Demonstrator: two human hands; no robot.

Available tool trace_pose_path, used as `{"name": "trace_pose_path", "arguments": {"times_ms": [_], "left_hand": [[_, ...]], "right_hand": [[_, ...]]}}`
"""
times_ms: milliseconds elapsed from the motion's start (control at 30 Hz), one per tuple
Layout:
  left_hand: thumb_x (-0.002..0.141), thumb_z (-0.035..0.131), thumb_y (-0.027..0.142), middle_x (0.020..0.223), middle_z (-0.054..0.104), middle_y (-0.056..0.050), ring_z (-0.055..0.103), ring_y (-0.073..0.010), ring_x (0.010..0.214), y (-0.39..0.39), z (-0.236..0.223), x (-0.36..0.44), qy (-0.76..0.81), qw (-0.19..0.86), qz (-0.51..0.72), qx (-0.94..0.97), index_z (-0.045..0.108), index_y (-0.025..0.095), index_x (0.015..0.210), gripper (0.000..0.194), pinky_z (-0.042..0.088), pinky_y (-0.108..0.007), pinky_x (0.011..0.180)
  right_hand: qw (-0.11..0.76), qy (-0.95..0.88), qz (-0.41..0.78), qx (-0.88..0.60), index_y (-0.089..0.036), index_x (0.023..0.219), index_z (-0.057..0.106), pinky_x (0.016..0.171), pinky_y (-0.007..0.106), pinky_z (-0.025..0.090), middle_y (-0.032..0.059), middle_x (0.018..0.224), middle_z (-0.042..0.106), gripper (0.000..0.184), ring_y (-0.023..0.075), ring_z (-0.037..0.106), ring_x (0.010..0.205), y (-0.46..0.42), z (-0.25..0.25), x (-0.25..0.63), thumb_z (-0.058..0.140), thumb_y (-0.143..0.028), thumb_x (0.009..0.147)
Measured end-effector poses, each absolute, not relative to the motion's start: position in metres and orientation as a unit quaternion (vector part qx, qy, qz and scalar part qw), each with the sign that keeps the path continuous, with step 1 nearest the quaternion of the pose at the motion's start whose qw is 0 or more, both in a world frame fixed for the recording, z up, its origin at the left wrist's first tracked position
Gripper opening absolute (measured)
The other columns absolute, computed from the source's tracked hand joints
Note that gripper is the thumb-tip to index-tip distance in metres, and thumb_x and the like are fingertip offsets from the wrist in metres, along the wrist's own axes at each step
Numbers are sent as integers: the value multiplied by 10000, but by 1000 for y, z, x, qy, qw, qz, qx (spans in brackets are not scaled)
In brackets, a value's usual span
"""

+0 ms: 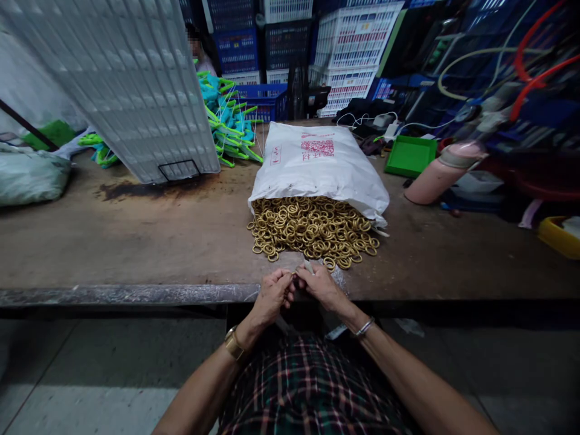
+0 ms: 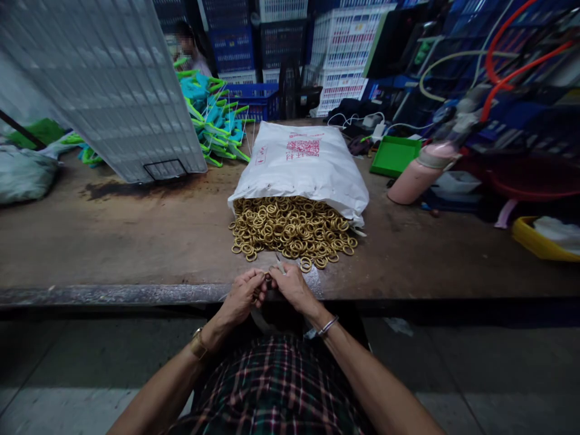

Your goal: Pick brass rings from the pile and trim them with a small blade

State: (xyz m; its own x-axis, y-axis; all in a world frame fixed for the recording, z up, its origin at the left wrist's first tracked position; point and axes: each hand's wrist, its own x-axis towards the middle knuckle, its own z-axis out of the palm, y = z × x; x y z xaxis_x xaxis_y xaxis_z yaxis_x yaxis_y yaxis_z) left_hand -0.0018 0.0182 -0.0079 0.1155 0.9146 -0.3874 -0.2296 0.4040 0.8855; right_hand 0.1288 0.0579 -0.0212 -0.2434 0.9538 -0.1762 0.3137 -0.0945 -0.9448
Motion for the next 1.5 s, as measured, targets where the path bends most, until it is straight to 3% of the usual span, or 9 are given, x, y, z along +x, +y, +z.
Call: {"name": "trace_pose_path", "arguments": {"times_ms": [233, 400, 600, 1000, 1133, 1400, 1500], "left_hand": [[691, 576, 518, 565, 475, 46, 401, -41, 403, 19, -9, -4, 484, 689, 433, 321, 502, 162, 719, 365, 281, -152, 368], [696, 588, 502, 584, 487, 48, 413, -43, 423, 17, -10, -6, 463, 692, 471, 292, 479, 174, 731, 347, 276, -151, 375], [734, 557, 480, 631, 495, 32, 430, -49, 459, 13, -11, -6, 463, 666, 489, 321, 483, 171, 754, 318, 305, -148, 383], [761, 508, 498, 604, 482, 33, 421, -53, 450, 6, -7, -6, 511, 590, 465, 417, 463, 170, 723, 333, 322, -150, 387], [789, 499, 462, 598, 494, 33, 423, -47, 442, -2, 10, -3, 458, 631, 451, 434, 471, 166, 728, 304, 316, -147, 389], [784, 543, 385, 716, 534, 2, 413, -38, 462, 5, 5, -3, 383, 735, 495, 261, 490, 147, 749, 247, 292, -142, 364], [772, 563, 352, 721, 555, -8, 413, -39, 457, 6, -4, -2, 398, 737, 490, 240, 477, 147, 746, 224, 278, -142, 361]], "right_hand": [[298, -600, 531, -519, -181, 535, 462, 454, 196, 294, -53, 472, 445, 251, 77, 366, 445, 59, -21, 126, 416, -314, 743], [291, -671, 407, -546, -185, 580, 477, 496, 207, 310, -33, 516, 471, 236, 96, 410, 500, 58, -17, 127, 376, -286, 768], [172, -786, 296, -515, -191, 701, 538, 512, 226, 274, 0, 592, 556, 172, 112, 451, 528, 51, -18, 128, 379, -195, 765], [79, -840, 256, -472, -182, 833, 583, 521, 230, 262, 22, 667, 618, 230, 117, 492, 552, 56, -10, 129, 377, -141, 738], [35, -835, 202, -511, -168, 857, 587, 510, 245, 233, 41, 676, 629, 211, 136, 517, 577, 56, -8, 132, 404, -194, 756], [148, -721, 114, -667, -188, 894, 538, 559, 243, 244, 32, 761, 637, 148, 141, 550, 665, 54, -15, 162, 422, -221, 808], [145, -678, 96, -714, -182, 909, 521, 550, 247, 229, 41, 767, 634, 148, 145, 549, 650, 59, -16, 175, 445, -277, 824]]}}
